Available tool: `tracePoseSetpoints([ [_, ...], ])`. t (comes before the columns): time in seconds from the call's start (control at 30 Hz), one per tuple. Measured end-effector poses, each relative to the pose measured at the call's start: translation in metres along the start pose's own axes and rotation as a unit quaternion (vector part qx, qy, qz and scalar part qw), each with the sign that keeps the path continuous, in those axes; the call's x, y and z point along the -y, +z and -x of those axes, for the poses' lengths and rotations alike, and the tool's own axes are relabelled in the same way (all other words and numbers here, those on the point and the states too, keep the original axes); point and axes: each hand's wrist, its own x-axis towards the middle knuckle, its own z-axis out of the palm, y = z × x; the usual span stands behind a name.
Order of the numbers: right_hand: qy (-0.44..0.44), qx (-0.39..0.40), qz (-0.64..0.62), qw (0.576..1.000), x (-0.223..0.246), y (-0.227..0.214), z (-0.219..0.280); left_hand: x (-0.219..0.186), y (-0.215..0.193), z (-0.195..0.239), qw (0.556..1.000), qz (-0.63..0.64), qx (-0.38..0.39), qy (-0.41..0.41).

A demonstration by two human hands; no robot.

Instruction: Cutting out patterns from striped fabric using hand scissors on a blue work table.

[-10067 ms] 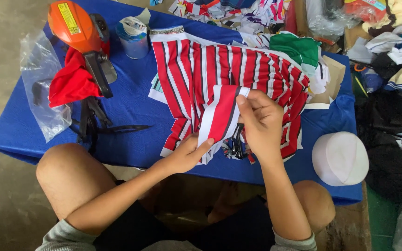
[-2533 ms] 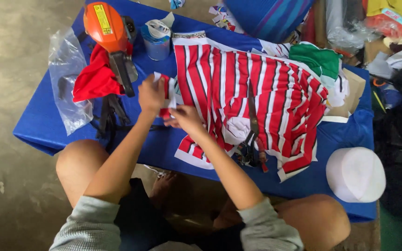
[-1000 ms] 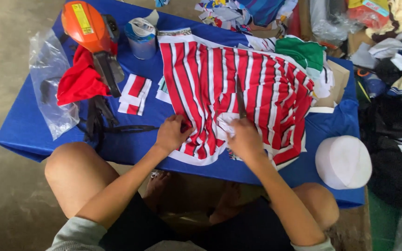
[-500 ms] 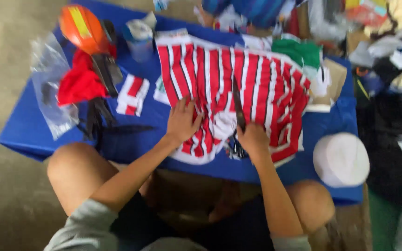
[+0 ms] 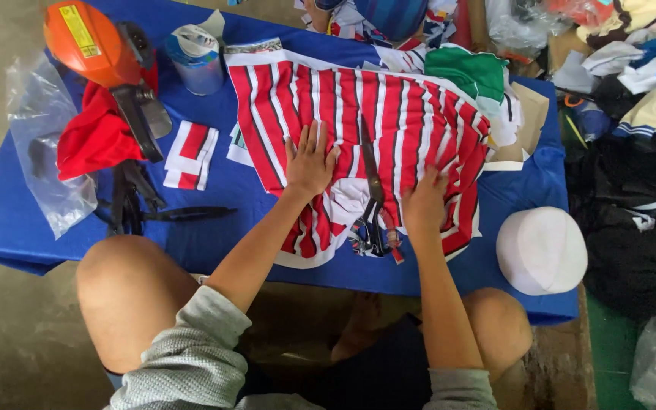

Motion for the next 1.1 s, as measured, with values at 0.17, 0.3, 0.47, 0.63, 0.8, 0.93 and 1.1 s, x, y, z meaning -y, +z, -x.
tracePoseSetpoints([
  [0.17,-0.04,-0.108,-0.024,0.993,-0.048,0.029,-0.033,0.005,0.007,-0.02,0.999,-0.007,-0.026,0.018],
  [0.3,-0.073,-0.183,-0.061,0.978,-0.059,0.005,-0.049,-0.006,-0.009,-0.04,0.998,0.003,-0.032,0.052],
  [0.47,-0.087,-0.227,-0.108,0.964,-0.056,-0.015,-0.05,-0.038,-0.022,-0.068,0.998,0.023,-0.016,0.063],
  [0.63,-0.06,-0.261,-0.118,0.956,-0.056,-0.009,-0.053,-0.052,-0.033,-0.079,0.994,-0.062,-0.013,0.09],
  [0.8,-0.034,-0.215,-0.046,0.975,-0.073,0.009,-0.049,-0.025,-0.01,-0.09,0.991,-0.101,0.048,0.071],
  [0.93,-0.102,-0.174,0.144,0.969,-0.016,0.004,-0.003,-0.02,-0.056,-0.035,0.989,-0.099,0.041,0.106],
  [1.1,0.006,0.204,0.138,0.969,-0.01,0.026,0.041,0.003,-0.086,0.065,0.997,-0.037,0.056,0.045],
])
